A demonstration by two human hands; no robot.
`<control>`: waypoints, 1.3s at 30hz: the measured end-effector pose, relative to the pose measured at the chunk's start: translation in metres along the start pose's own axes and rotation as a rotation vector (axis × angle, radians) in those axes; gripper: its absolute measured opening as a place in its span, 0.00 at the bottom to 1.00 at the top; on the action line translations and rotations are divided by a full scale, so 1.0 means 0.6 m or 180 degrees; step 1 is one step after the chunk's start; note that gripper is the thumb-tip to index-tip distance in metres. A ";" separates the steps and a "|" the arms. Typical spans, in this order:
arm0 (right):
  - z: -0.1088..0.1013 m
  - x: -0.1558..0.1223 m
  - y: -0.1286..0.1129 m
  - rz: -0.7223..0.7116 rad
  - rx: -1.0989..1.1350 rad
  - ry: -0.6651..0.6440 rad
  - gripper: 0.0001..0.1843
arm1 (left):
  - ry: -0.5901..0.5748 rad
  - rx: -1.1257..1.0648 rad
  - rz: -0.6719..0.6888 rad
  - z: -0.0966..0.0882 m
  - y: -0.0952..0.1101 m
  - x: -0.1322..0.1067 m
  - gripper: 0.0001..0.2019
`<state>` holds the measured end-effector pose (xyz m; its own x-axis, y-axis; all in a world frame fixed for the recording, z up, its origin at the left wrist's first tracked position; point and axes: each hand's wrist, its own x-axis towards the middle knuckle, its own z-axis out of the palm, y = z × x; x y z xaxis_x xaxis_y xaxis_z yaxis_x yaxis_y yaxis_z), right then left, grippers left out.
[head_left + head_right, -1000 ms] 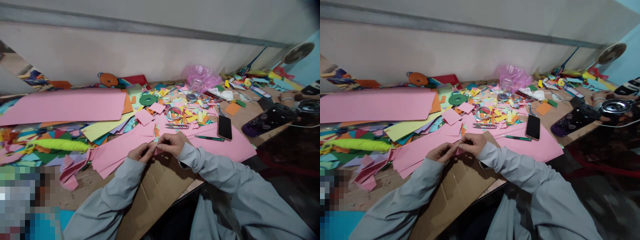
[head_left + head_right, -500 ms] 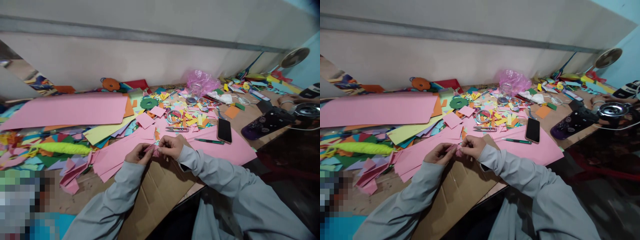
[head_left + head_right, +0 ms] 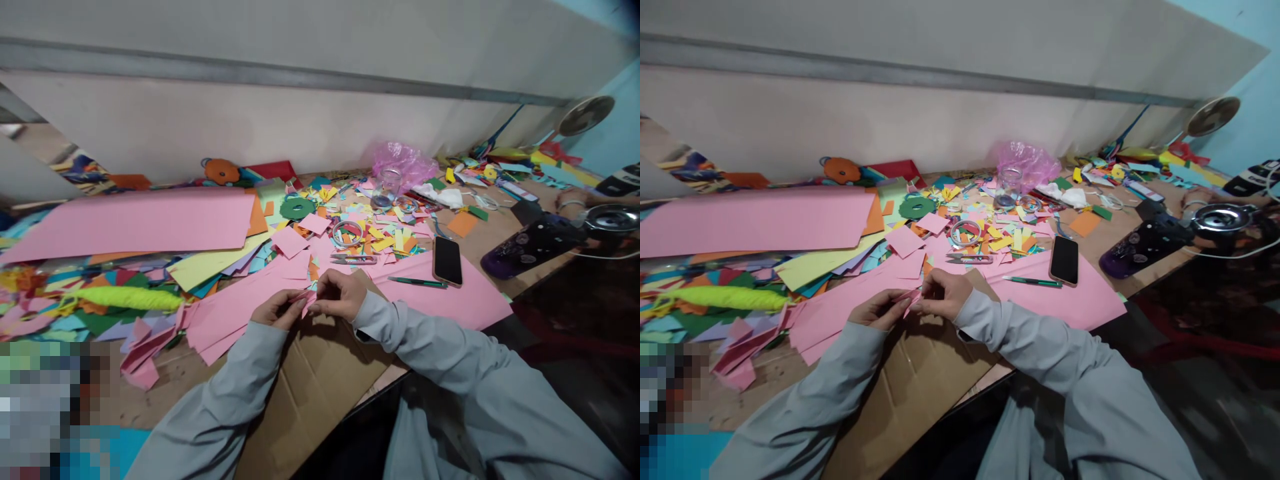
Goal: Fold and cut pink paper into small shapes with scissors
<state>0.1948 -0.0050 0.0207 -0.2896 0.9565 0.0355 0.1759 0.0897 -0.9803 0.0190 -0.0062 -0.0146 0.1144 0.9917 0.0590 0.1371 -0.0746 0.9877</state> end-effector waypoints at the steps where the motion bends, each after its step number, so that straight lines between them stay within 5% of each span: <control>1: 0.000 0.000 -0.002 -0.0046 -0.0147 0.0138 0.26 | -0.0052 -0.0005 0.0022 0.001 -0.001 0.000 0.16; 13: -0.001 0.005 0.008 -0.0123 -0.0285 0.0503 0.19 | -0.0606 -0.1122 -0.0490 -0.009 0.007 0.003 0.20; 22: 0.005 0.000 0.006 -0.0046 -0.0197 0.0429 0.20 | 0.0068 -0.0412 -0.0381 0.006 0.025 -0.009 0.14; 39: -0.002 -0.005 -0.011 -0.0270 -0.0278 0.0190 0.20 | -0.0211 -0.0085 -0.0091 0.004 -0.015 0.003 0.17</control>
<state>0.1956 -0.0083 0.0275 -0.2509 0.9590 0.1315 0.2352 0.1921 -0.9528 0.0205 -0.0040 -0.0240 0.1759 0.9842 0.0221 0.1149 -0.0428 0.9925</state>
